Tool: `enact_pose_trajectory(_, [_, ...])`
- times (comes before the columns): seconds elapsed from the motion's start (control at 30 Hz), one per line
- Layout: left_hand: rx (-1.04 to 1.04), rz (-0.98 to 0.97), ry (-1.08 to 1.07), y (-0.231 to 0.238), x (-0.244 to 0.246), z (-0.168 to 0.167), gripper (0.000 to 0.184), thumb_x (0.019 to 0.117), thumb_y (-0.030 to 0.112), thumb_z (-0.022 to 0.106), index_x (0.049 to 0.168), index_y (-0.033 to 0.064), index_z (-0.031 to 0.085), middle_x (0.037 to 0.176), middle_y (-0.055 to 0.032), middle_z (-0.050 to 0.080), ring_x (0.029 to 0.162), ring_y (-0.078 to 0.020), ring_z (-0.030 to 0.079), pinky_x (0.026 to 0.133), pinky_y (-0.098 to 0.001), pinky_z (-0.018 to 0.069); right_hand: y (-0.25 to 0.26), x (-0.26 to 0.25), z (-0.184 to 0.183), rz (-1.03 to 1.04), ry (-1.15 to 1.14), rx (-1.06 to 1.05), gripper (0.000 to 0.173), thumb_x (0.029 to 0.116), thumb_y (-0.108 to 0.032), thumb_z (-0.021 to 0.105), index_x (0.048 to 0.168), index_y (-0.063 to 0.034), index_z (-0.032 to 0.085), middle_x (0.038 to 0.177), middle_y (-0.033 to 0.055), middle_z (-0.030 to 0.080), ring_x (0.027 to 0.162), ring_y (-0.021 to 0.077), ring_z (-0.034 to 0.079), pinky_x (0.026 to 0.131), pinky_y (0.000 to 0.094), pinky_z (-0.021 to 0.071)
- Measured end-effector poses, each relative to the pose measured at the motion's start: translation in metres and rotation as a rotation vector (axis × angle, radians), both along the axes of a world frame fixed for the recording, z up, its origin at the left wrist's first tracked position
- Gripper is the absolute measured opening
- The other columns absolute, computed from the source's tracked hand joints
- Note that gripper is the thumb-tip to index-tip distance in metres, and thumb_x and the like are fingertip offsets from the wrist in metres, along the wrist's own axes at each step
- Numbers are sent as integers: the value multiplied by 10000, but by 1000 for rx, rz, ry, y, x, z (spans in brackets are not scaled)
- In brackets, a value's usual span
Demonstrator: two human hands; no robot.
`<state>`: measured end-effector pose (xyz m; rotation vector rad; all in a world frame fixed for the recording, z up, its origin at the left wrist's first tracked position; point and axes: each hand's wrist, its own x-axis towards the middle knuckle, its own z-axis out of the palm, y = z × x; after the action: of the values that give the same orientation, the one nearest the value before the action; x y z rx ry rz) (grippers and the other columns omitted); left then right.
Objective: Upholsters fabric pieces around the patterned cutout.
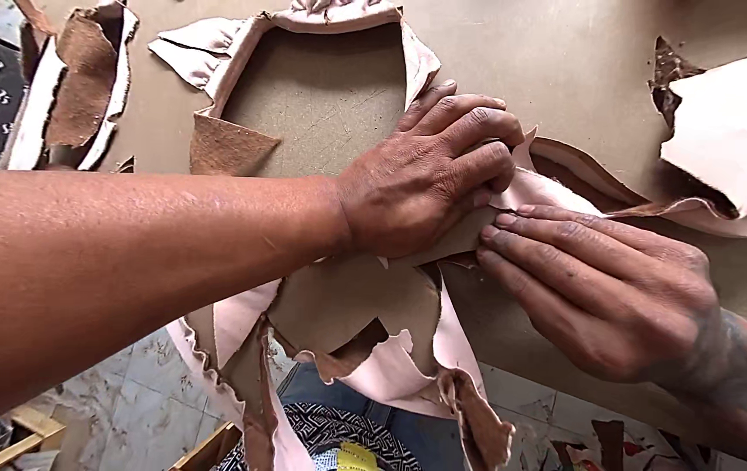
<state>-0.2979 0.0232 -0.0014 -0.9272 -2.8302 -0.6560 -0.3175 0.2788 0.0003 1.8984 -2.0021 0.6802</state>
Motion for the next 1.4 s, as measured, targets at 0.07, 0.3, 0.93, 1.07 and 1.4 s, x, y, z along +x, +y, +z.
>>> enact_pose_trajectory(0.07, [6, -10, 17, -1, 0, -1, 301, 1069, 329, 432, 1146, 194, 690, 1451, -34, 579, 1497, -276, 383, 1270, -566, 220, 0, -2, 1, 4, -28, -11, 180, 989, -61, 582, 1046, 10, 737, 1065, 180, 763, 1053, 333, 735, 940, 458, 602])
enact_pose_trajectory(0.3, [26, -93, 151, -2, 9, 2, 250, 958, 309, 519, 923, 122, 682, 989, -73, 642, 1104, -287, 604, 1169, -549, 344, -3, -10, -1, -12, -129, -61, 160, 954, -108, 633, 1004, -46, 772, 1007, 128, 773, 964, 279, 748, 820, 416, 622])
enact_pose_trajectory(0.93, [-45, -64, 123, 12, 35, 7, 246, 958, 282, 636, 766, 129, 642, 654, -2, 532, 712, -205, 569, 1094, -621, 325, -6, -9, 2, -50, -179, -79, 150, 946, -117, 616, 960, -72, 758, 895, 92, 737, 794, 242, 694, 610, 366, 532])
enact_pose_trajectory(1.07, [-55, -43, 100, 14, 34, 10, 232, 947, 289, 642, 770, 140, 666, 647, 10, 533, 714, -200, 572, 1091, -645, 310, -4, -7, 0, -69, -195, -65, 137, 954, -123, 628, 980, -86, 757, 951, 89, 755, 883, 250, 722, 717, 382, 589])
enact_pose_trajectory(1.4, [117, 78, 136, 20, 51, 4, 72, 893, 153, 748, 846, 103, 726, 782, -15, 634, 889, -210, 660, 1192, -631, 351, 1, -5, -1, -64, -223, -42, 116, 963, -135, 659, 1010, -106, 761, 972, 53, 762, 966, 222, 728, 888, 386, 610])
